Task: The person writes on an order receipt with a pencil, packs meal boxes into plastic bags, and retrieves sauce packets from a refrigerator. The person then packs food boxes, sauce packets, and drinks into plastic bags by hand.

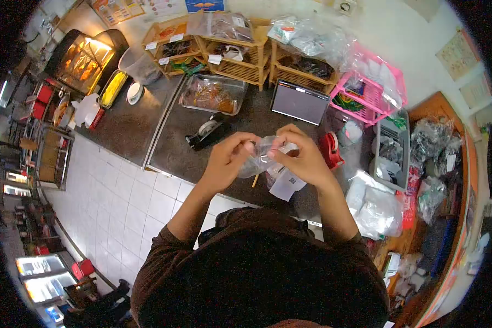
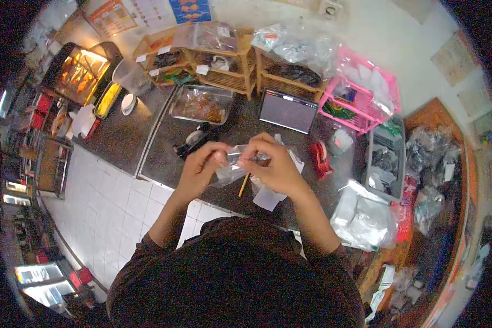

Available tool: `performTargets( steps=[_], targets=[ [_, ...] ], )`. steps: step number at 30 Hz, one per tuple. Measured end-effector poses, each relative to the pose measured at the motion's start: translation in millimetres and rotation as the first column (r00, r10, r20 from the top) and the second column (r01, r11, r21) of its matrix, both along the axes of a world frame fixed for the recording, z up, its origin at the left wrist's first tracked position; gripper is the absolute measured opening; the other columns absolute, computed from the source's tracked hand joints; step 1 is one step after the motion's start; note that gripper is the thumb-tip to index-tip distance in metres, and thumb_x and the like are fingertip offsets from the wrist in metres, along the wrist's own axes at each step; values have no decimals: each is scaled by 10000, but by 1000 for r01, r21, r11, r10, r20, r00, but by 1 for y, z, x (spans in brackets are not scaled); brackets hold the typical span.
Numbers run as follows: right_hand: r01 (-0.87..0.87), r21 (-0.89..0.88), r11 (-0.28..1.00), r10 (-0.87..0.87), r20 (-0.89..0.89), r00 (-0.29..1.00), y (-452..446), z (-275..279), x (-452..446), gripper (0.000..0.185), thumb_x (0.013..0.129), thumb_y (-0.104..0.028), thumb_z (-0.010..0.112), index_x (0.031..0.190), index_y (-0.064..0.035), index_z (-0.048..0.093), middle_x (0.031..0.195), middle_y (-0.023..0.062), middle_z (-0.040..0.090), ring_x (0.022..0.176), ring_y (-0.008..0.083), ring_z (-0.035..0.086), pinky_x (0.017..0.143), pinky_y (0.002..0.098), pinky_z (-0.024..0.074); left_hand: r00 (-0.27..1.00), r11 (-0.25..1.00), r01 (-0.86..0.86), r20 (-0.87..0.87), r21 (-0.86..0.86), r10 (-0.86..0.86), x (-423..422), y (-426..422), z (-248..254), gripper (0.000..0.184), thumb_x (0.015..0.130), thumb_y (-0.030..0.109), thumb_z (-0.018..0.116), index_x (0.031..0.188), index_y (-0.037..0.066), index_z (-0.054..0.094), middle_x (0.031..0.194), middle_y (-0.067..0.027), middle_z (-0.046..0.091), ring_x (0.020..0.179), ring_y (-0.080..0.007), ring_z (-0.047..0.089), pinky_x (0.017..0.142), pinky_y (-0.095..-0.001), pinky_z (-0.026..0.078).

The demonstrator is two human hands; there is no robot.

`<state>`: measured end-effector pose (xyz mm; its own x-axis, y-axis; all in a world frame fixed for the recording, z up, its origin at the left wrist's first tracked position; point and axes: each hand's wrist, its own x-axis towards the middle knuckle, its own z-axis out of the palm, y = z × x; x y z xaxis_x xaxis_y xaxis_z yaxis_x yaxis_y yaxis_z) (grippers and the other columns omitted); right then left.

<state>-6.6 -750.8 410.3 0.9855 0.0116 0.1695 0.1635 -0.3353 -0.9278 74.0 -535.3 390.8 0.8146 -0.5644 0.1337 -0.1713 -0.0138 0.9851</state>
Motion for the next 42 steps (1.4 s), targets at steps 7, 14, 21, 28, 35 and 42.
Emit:
performTargets(
  steps=[7,14,21,28,35,42],
  targets=[
    [13,458,889,-40,48,998,-7,-37,4,133,954,-156,698,988,-35,654,980,41,616,970,140,589,852,298,483,908,945,320,-264,-65,-325,29,-19,-43,173,980,181,675,965,11,648,871,4,639,820,-77,597,739,-241,482],
    [164,529,832,-106,-138,985,-25,-63,1,175,1006,-201,632,1105,-56,630,979,33,616,924,120,565,787,283,482,998,998,-62,-12,10,62,21,-37,-31,143,981,119,653,980,-12,710,862,-32,683,733,-72,584,664,-225,457],
    [172,288,942,-170,-34,985,3,-75,6,203,935,-216,736,1002,-55,633,966,-10,601,920,99,575,782,250,489,972,980,-26,234,200,-22,23,-40,-22,144,995,113,627,929,-1,687,891,-23,667,770,-88,580,711,-239,477],
    [79,495,865,-42,-85,995,-5,-70,10,123,907,-66,696,1017,-59,640,971,-3,656,920,86,616,810,265,492,979,965,-123,-189,-231,80,4,-33,-51,210,1013,237,636,933,43,634,960,-17,628,846,-91,545,747,-274,455],
    [0,569,822,72,-104,992,-23,-58,8,299,837,31,624,1121,-61,606,1031,18,625,958,109,603,829,265,488,858,945,-289,-478,-150,187,7,-22,-38,340,1096,389,417,1018,77,527,914,7,571,836,-93,537,766,-279,468],
    [139,831,539,56,-200,978,-11,-38,1,487,869,-4,662,1330,-70,521,1120,48,585,972,155,604,765,303,533,930,973,230,-302,33,-209,4,20,-72,284,1034,265,576,923,33,694,863,5,650,838,-66,568,719,-273,463]
  ],
)
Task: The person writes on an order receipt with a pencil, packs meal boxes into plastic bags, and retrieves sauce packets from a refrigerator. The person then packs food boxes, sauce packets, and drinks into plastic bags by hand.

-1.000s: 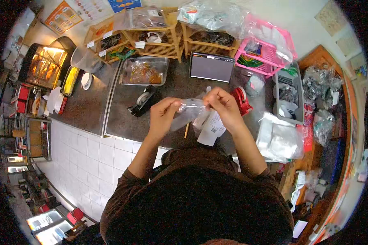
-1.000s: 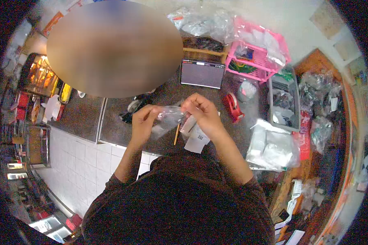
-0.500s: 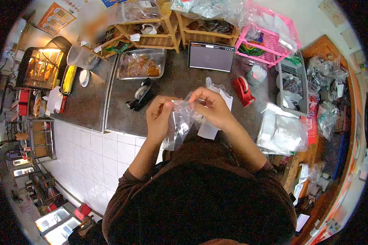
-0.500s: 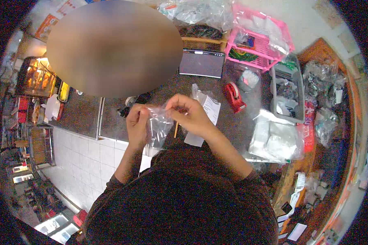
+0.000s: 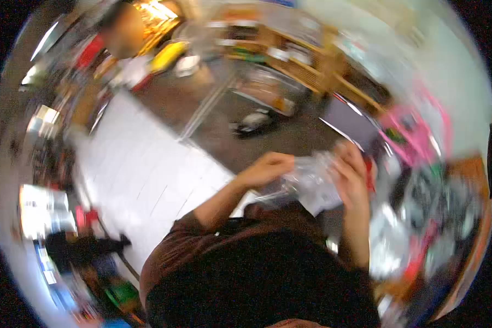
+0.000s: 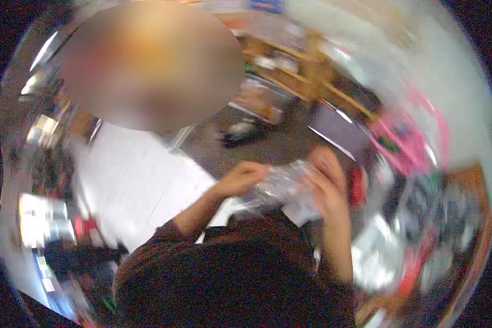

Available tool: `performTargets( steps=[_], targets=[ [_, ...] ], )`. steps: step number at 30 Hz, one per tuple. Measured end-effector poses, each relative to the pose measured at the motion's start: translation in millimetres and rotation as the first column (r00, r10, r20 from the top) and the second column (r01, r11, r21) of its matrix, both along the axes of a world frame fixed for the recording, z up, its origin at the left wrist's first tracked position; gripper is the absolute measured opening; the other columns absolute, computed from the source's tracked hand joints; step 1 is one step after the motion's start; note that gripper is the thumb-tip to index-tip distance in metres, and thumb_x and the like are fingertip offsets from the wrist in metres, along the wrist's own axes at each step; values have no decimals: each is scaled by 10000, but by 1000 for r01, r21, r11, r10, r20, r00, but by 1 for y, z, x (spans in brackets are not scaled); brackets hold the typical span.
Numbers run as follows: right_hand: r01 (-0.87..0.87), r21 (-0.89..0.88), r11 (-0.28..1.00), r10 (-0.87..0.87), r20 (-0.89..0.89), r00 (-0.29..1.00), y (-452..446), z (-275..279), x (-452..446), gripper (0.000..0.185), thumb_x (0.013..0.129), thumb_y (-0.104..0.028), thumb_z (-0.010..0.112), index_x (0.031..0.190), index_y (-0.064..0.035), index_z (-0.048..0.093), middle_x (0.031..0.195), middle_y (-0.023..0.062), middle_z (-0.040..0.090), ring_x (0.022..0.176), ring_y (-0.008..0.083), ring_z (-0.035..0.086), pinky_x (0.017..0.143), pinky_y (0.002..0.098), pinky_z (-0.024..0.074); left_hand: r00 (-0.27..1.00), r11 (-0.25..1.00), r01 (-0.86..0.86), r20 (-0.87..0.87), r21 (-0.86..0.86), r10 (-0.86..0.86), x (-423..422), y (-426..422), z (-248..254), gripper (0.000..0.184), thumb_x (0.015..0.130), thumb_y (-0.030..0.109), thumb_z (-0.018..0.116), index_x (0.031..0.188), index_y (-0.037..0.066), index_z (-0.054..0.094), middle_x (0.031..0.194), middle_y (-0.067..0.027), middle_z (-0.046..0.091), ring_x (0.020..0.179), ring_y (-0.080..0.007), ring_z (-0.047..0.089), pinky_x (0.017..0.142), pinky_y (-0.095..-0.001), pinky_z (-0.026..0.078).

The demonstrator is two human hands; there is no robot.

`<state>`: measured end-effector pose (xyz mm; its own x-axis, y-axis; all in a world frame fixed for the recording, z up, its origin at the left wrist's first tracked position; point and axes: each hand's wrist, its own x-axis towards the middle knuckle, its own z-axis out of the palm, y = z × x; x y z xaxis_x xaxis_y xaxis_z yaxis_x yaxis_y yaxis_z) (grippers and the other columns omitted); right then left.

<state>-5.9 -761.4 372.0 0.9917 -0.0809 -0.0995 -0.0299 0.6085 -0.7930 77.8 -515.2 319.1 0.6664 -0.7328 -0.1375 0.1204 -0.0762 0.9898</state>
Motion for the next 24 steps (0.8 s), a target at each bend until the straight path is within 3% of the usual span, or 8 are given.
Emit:
performTargets(
  steps=[2,5,9,14,17,20,23,24],
  targets=[
    [80,-176,981,-102,-117,988,16,-5,1,524,876,-48,681,1367,-58,497,1096,47,591,844,125,587,673,280,511,997,956,-79,-48,-283,68,7,12,9,291,1030,269,580,978,13,708,980,-36,692,934,-173,640,862,-332,520],
    [-415,-290,862,424,-35,905,32,-13,2,372,894,-86,693,1236,-28,561,1072,51,621,877,134,607,703,258,508,976,820,-149,-217,-553,31,-11,15,22,323,1045,349,553,987,51,661,864,3,628,718,-98,560,738,-278,518],
    [-326,-133,936,328,-7,945,20,-50,22,200,977,-150,630,1122,-22,582,1039,94,659,935,214,652,801,355,559,842,750,-273,-527,-602,-117,-32,43,7,317,1043,402,549,1010,98,633,820,44,572,653,-38,497,636,-210,461],
    [-632,-60,773,625,-102,774,64,-38,61,383,1039,-338,562,1274,-36,571,1231,145,631,1140,275,615,979,445,520,961,831,-91,-266,-549,-70,-71,79,-2,317,1024,391,574,933,89,605,739,66,557,728,-68,519,602,-271,399],
    [-672,107,733,672,-273,689,102,-31,40,379,1011,-395,595,1082,-23,588,893,68,614,783,194,621,664,345,541,897,505,-441,-379,-742,226,-78,96,3,274,1024,359,573,941,100,605,736,49,558,746,-80,538,613,-274,414],
    [-772,-208,600,750,-188,634,131,-25,20,473,959,-474,652,1069,-17,602,869,65,608,740,183,608,592,325,521,845,424,-513,-527,-746,94,-101,104,12,321,1045,410,526,1008,107,625,761,31,598,744,-87,570,642,-283,456],
    [-577,-191,794,552,-172,816,145,7,16,490,945,-400,662,1163,35,604,1055,171,664,918,286,683,747,416,604,860,445,-309,-447,-841,-246,-100,116,-12,391,1050,456,501,1049,94,649,832,35,643,828,-83,623,705,-285,505],
    [-835,-200,513,854,23,520,112,-17,48,590,1027,-400,518,1426,28,445,1355,203,561,1261,333,555,1059,508,464,895,633,-244,-422,-734,-145,-104,114,-10,392,1050,448,505,1049,86,656,837,36,641,828,-73,617,710,-281,501]
  ],
)
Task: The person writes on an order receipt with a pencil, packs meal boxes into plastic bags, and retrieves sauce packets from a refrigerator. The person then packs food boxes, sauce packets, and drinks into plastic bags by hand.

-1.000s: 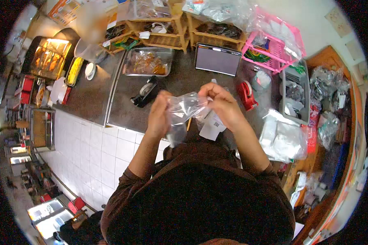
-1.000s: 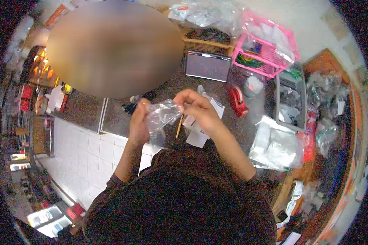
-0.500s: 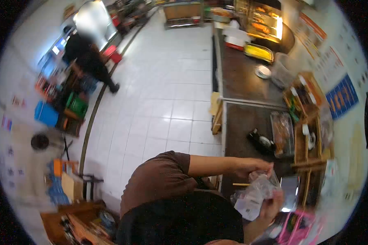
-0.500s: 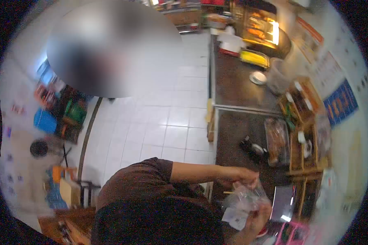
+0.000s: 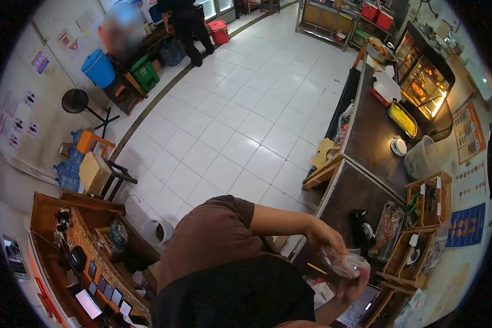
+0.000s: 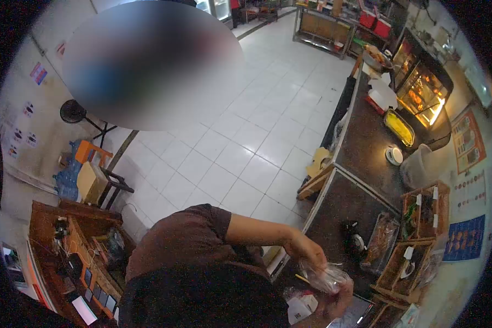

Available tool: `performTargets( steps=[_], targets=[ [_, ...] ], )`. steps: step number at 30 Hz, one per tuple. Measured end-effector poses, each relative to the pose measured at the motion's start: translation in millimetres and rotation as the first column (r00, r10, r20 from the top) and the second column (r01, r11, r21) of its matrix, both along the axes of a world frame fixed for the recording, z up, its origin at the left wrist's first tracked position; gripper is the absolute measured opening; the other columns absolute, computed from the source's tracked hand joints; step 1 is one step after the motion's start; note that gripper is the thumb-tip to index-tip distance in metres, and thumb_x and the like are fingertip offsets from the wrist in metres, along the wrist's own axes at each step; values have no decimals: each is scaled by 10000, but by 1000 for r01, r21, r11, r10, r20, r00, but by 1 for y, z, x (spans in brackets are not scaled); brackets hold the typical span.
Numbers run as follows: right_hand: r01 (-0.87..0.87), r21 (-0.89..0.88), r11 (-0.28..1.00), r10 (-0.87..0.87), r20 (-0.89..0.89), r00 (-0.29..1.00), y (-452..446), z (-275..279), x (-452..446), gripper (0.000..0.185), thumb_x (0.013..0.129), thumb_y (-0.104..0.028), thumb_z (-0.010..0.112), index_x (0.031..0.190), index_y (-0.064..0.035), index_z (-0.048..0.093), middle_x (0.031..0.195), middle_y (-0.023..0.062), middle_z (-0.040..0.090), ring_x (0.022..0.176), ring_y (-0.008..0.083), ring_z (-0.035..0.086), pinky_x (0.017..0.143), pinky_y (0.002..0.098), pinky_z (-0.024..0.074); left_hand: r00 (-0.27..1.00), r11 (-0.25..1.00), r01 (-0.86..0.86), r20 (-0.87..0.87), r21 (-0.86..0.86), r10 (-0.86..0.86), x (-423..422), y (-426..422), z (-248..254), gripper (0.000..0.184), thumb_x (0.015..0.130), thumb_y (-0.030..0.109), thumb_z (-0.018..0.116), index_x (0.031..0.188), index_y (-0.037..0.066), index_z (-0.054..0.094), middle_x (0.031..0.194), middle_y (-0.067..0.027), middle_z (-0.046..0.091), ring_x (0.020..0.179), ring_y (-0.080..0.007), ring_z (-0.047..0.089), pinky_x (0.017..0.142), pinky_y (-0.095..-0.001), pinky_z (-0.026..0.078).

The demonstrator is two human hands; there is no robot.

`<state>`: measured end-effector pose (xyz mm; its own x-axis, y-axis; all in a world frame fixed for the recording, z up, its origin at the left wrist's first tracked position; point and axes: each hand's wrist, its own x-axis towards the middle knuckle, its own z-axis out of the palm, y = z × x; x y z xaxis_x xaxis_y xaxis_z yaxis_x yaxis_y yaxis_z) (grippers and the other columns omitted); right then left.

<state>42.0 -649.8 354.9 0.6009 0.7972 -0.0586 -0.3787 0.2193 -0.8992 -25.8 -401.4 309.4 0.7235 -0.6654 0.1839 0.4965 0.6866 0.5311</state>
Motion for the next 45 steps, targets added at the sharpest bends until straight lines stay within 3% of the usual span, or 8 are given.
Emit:
performTargets(
  steps=[4,15,20,25,31,37,42,45],
  targets=[
    [104,74,992,-72,-348,935,17,7,-25,505,1028,-310,538,1400,23,467,1337,202,579,1240,333,574,1028,481,495,971,956,-236,85,172,225,-1,0,27,388,1048,434,524,1016,71,658,850,27,647,812,-63,590,727,-286,481],
    [258,-180,949,-253,50,966,-17,8,-32,208,895,-109,722,1039,-1,618,894,92,638,834,199,626,743,321,508,988,867,-156,65,474,142,43,-10,-32,381,1028,484,551,1049,121,665,907,2,677,786,-130,633,747,-313,516],
    [334,-756,563,385,598,703,2,-32,-26,438,844,-104,719,1242,43,613,1059,171,685,919,335,662,828,439,525,424,140,-905,881,402,211,52,-6,-33,494,898,510,720,1094,62,657,888,-70,703,824,-242,676,778,-384,526],
    [664,-619,419,645,718,262,37,-60,-44,551,845,-94,687,1358,37,532,1323,271,563,1229,466,525,1057,514,416,693,177,-696,715,696,-93,60,-27,-58,354,865,378,749,1041,89,645,914,-115,698,885,-346,681,749,-467,520],
    [708,-426,563,189,901,391,-6,-85,-51,459,950,-119,604,1380,28,537,1331,244,588,1263,415,534,1102,488,395,517,-96,-833,828,545,218,93,-51,-137,221,890,200,680,1037,61,591,999,-140,657,906,-374,660,720,-507,504],
    [936,-342,87,-145,925,352,-124,-93,-91,208,1006,-102,565,1105,26,696,1168,180,695,1083,338,646,976,423,499,669,-150,-735,669,662,-323,57,-63,-175,636,903,300,717,1410,15,461,1394,-259,492,1315,-403,488,1101,-493,407],
    [957,-256,135,-420,860,289,-199,-113,-106,264,944,-200,678,1132,-16,708,865,179,730,768,305,681,785,396,564,556,41,-787,678,616,480,32,1,-207,824,853,378,776,1475,-4,393,1500,-234,406,1402,-369,396,1161,-482,324],
    [928,-332,168,-565,739,367,-230,-117,-105,395,956,-316,708,1238,-44,665,791,178,712,678,310,650,744,408,559,291,-354,-562,580,747,761,-26,161,-270,456,863,190,682,1279,57,549,1184,-130,622,1044,-308,612,937,-408,498]
  ],
)
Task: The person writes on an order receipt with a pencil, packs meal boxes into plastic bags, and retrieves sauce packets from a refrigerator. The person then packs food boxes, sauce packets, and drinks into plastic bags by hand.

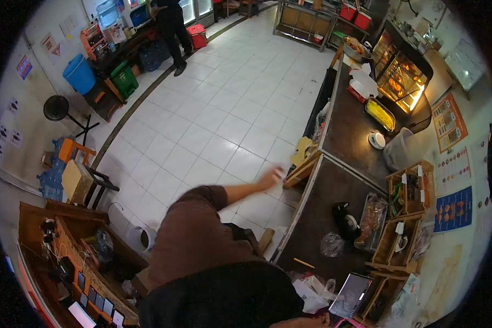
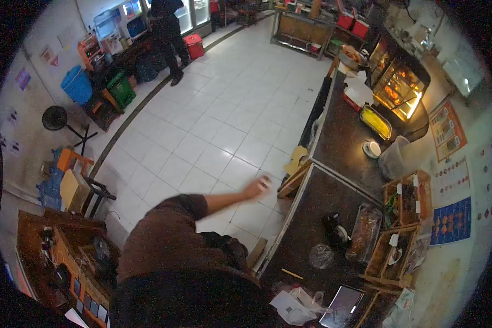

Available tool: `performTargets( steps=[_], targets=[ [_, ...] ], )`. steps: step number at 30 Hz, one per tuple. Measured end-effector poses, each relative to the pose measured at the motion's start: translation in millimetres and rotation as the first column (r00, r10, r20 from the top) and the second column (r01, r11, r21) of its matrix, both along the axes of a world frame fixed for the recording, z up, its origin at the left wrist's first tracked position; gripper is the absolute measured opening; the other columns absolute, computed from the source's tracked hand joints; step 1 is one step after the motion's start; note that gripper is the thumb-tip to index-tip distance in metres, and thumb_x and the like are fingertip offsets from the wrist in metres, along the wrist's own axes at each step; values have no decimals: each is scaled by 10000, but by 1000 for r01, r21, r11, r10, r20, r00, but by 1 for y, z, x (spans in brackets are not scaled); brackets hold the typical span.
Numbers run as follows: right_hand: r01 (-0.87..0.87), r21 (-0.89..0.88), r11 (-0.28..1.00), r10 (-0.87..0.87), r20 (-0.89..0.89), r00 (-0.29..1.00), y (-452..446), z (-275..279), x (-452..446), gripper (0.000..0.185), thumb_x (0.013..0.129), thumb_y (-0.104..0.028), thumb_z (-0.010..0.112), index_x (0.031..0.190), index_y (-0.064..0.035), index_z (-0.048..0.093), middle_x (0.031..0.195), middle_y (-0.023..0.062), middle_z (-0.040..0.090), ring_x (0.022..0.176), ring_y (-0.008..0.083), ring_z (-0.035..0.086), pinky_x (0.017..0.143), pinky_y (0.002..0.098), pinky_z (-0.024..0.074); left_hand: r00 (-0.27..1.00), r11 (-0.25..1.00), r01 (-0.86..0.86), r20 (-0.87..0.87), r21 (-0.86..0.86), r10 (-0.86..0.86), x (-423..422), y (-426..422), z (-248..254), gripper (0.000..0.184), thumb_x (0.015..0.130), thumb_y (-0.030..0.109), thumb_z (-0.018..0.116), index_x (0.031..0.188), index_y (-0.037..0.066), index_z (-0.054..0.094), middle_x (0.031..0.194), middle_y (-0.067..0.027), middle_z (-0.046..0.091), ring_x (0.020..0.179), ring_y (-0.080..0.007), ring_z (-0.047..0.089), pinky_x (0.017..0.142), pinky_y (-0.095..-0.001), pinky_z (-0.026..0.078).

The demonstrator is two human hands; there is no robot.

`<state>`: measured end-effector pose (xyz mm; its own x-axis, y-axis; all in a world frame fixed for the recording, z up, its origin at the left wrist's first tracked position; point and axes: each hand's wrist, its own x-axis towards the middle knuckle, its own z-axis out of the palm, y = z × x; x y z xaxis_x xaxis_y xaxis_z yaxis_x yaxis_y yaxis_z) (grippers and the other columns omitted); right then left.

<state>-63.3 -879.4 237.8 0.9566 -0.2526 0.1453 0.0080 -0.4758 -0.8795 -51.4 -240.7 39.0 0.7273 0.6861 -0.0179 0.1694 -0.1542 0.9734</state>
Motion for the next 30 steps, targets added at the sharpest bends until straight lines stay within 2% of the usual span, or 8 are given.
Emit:
performTargets(
  steps=[3,5,7,14,18,23,26,30],
  targets=[
    [-70,126,990,94,-196,976,10,43,0,251,961,-230,674,1036,4,724,875,184,713,787,283,667,734,377,555,848,757,-522,137,394,513,-162,201,-30,187,886,89,590,1063,41,626,999,-154,666,985,-315,629,876,-464,501],
    [-42,-122,992,59,147,987,-6,12,28,250,963,-223,661,1014,14,723,883,184,714,792,284,668,736,378,553,331,562,242,-611,791,719,-287,311,1,250,906,84,511,1000,-8,723,1173,-193,680,1093,-338,633,1013,-493,458],
    [3,-236,972,75,321,944,-32,-18,54,251,965,-220,654,1003,18,723,886,184,714,794,284,669,737,378,552,140,305,-830,-355,467,924,-365,289,136,651,873,218,597,1490,86,433,1301,-289,614,1191,-410,604,1040,-511,459],
    [-92,-560,823,263,232,936,-74,14,69,279,929,-248,681,972,23,729,915,188,735,813,314,694,765,398,558,236,162,-926,186,341,954,-395,264,314,598,928,279,589,1497,352,419,1114,-167,716,1011,-388,672,904,-491,499],
    [-110,-603,790,300,224,927,-26,47,47,245,931,-214,659,958,17,736,941,214,717,870,376,651,845,457,511,281,29,-806,339,591,898,-311,252,249,315,966,280,587,1195,68,623,927,-188,692,858,-394,652,771,-481,511],
    [-192,-513,837,306,147,941,-6,56,25,225,960,-166,619,1032,25,715,1057,209,700,999,396,625,951,467,480,971,896,29,-227,443,80,-95,4,134,289,1019,243,482,1106,62,690,1001,-145,704,952,-320,670,821,-419,535],
    [-175,-409,896,214,51,975,-59,22,10,276,938,-126,664,1171,20,687,1107,169,713,1017,273,664,933,380,510,570,530,792,-54,303,-820,-42,-167,151,190,956,103,635,1130,125,708,945,-53,651,781,-199,649,733,-371,557],
    [186,-375,908,-171,72,983,-107,12,-32,217,959,-100,629,1137,2,699,1064,149,730,972,230,685,895,343,515,-238,-226,941,17,252,-971,-21,-358,221,278,989,270,634,1226,128,656,1113,-89,667,1021,-280,651,928,-408,525]
  ],
)
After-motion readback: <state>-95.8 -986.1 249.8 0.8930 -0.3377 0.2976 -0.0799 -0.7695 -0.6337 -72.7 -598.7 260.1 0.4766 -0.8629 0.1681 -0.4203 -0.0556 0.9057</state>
